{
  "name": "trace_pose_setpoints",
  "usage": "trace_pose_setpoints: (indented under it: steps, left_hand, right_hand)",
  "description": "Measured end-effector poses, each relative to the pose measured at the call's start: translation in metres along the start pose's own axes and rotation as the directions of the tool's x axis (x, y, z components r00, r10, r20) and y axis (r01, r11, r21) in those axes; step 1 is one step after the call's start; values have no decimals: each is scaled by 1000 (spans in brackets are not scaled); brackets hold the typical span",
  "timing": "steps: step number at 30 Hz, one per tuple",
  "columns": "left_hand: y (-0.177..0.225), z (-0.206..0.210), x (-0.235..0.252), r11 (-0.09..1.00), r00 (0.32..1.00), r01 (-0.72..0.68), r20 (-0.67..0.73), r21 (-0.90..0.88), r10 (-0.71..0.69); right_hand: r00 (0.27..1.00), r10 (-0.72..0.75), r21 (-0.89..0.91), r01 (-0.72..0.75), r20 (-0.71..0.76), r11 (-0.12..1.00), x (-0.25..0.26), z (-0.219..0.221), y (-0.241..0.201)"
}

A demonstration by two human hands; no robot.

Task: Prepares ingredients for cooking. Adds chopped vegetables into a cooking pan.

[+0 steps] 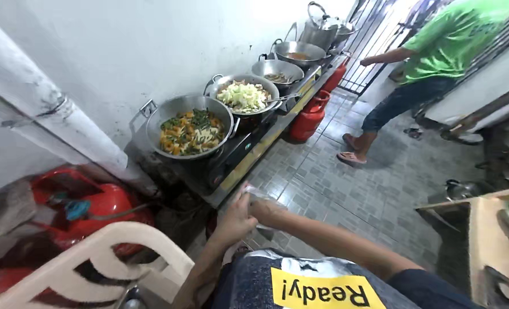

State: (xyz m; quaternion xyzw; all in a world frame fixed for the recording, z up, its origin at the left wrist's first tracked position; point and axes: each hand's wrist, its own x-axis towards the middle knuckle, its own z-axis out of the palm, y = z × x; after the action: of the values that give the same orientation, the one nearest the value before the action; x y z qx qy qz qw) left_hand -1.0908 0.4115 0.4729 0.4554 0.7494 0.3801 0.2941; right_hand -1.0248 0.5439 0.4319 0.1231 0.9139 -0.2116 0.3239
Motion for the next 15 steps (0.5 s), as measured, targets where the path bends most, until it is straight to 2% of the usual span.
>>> trace_pose_setpoints:
  steps: [3, 7, 11, 15]
  left_hand:
    - [24, -30, 81, 998, 995, -20, 102, 60, 14]
    - [41, -56, 182, 999, 988, 49, 145, 3, -49]
    - [52, -86, 275, 993, 993, 106, 53, -60, -102]
    - [60, -120, 376, 961, 960, 256, -89, -107, -266]
  right_hand:
    - [999, -23, -9, 23, -38, 1000, 15, -77, 42]
    - [968, -182, 16, 188, -170, 982, 46, -160, 94]
    - [899, -315, 18, 336, -303, 942, 87, -242, 141]
    - [841, -467, -132, 448, -275, 884, 149, -349, 192]
